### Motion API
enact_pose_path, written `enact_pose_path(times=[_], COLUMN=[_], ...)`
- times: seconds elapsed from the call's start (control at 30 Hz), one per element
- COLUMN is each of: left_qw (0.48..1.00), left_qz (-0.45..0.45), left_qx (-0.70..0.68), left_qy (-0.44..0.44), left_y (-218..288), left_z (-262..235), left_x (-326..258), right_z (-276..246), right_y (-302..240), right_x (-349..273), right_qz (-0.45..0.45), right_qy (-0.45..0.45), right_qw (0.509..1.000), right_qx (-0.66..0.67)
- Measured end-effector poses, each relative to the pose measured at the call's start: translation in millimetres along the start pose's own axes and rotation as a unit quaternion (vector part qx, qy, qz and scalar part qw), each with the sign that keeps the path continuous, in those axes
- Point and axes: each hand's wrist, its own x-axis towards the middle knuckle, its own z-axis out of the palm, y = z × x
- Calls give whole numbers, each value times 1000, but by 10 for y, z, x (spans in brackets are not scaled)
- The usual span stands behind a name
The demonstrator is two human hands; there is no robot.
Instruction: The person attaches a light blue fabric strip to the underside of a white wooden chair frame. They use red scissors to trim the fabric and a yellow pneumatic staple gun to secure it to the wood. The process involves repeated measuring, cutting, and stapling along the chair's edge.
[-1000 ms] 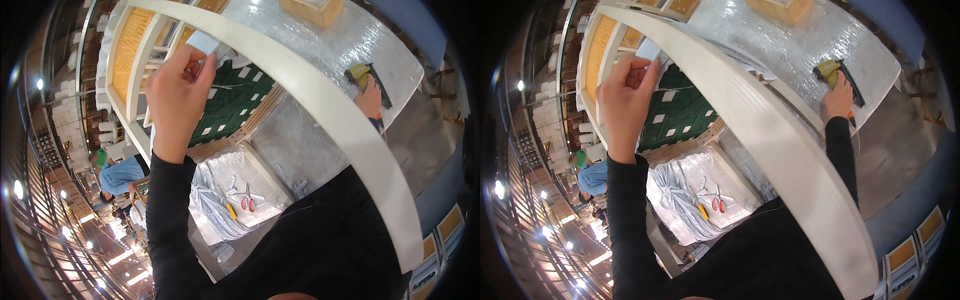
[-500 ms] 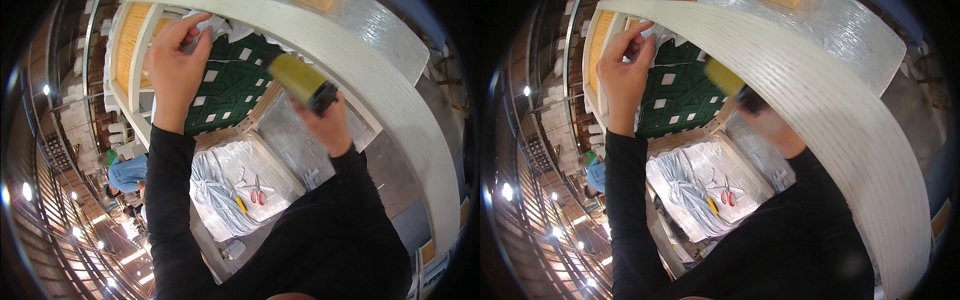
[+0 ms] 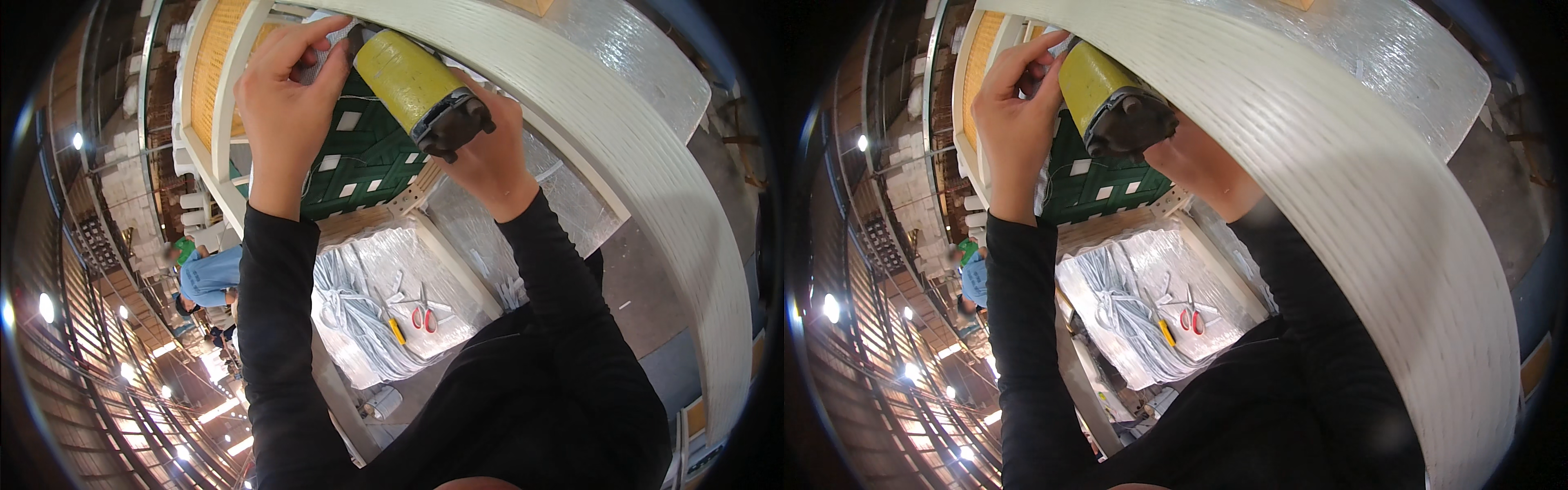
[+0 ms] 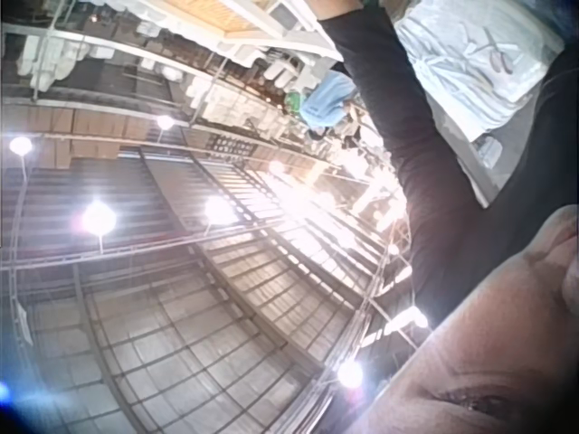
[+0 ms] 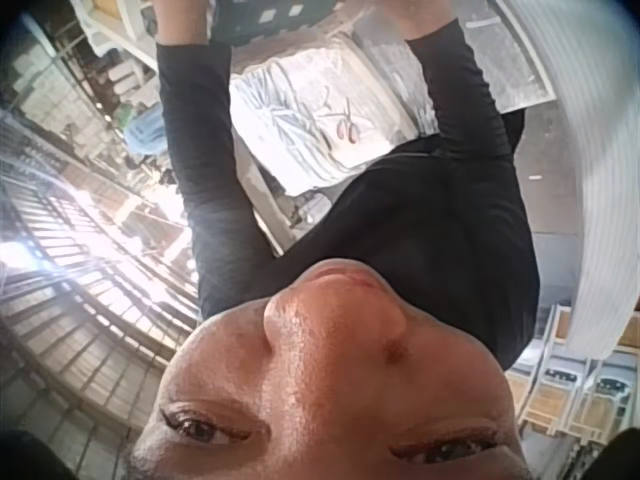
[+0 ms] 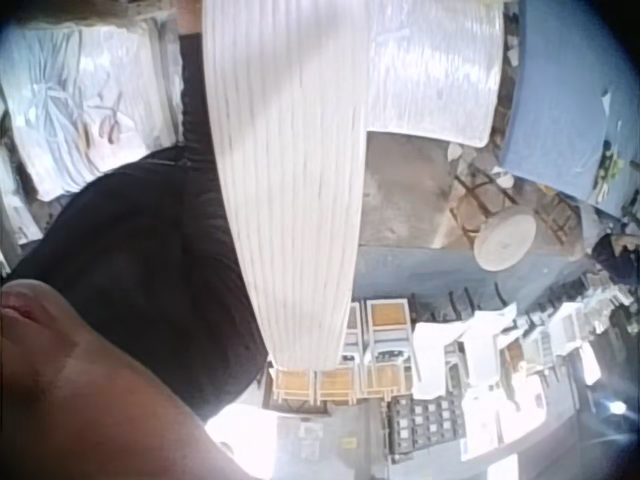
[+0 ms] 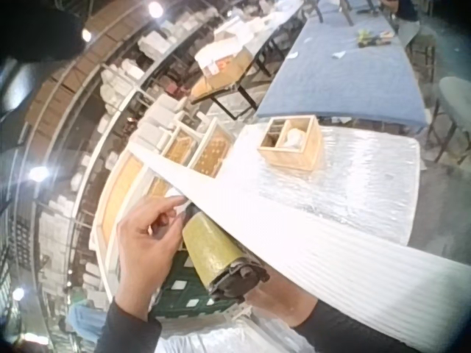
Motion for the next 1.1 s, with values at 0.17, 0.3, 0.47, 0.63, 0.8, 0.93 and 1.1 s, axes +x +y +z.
enact_pose_path(times=[0.17,0.3,0.47,0.63,0.8,0.93,1.1], left_qw=[1000,999,993,983,979,973,992], left_qz=[-5,7,-105,-178,-200,-218,-28], left_qx=[-2,35,21,-30,-33,-58,120], left_qy=[-28,-23,-42,-42,-33,-38,31], left_y=[86,25,6,295,287,130,92], left_z=[-28,-57,-82,-109,-104,-123,-105], left_x=[41,42,44,118,119,65,-82], right_z=[-4,-4,-5,-9,82,75,6], right_y=[66,9,-146,50,-4,2,-40], right_x=[5,24,114,66,141,191,199], right_qz=[-27,6,-12,-118,-67,-21,-20], right_qy=[-3,-22,-26,-20,13,-32,-20], right_qw=[1000,1000,997,975,995,997,999], right_qx=[-16,21,-68,-188,-67,-69,-30])
